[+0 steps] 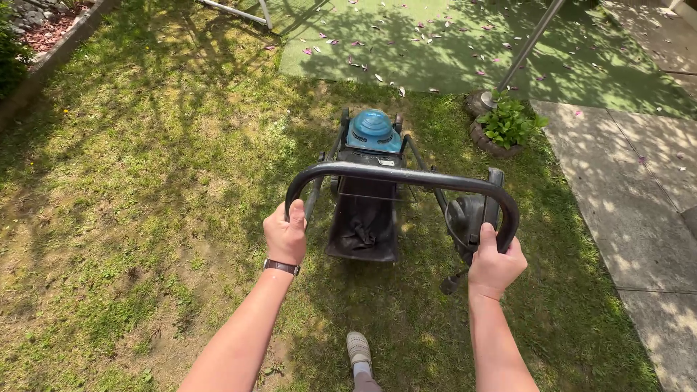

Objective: Mowing a small patch of grass using an electric lawnmower

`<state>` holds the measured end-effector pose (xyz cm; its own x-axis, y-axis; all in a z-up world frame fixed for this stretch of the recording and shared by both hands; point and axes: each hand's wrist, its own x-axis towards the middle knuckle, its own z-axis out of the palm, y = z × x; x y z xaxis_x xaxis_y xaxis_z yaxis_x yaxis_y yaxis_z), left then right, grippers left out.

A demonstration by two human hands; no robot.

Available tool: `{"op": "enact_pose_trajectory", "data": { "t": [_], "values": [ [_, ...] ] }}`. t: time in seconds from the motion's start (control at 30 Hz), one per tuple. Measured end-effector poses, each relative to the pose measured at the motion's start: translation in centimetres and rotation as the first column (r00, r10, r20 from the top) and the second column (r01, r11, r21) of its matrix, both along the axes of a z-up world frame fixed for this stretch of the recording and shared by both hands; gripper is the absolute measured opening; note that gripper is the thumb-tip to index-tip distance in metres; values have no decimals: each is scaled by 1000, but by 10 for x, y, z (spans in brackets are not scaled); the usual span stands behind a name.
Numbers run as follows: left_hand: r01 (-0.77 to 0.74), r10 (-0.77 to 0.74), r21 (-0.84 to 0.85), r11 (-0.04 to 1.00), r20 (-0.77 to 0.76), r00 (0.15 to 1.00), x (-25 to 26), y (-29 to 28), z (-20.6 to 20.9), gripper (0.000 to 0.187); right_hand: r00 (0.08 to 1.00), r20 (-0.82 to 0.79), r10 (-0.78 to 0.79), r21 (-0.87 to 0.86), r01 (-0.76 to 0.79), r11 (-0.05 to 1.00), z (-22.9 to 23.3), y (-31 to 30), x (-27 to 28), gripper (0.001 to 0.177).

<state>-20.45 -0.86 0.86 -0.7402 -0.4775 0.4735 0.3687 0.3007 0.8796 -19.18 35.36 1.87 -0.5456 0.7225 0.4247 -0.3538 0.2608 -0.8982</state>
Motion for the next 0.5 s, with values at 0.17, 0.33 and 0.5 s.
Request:
{"op": "enact_pose_trajectory", "data": {
  "t": [0.17, 0.33, 0.5],
  "values": [
    [-18, 18, 3, 1000, 10, 1000, -61, 0, 21, 51, 1000, -2, 8, 17, -8, 1000, 3, 6, -73, 30],
    [-79, 79, -4, 997, 68, 995, -137, 13, 1, 53, 999, 50, -6, -28, 7, 1000, 4, 21, -139, 29],
    [-122, 126, -60, 991, 68, 990, -188, 17, 28, 56, 998, 53, 16, -43, -14, 999, 28, 18, -197, 28]
  ]
}}
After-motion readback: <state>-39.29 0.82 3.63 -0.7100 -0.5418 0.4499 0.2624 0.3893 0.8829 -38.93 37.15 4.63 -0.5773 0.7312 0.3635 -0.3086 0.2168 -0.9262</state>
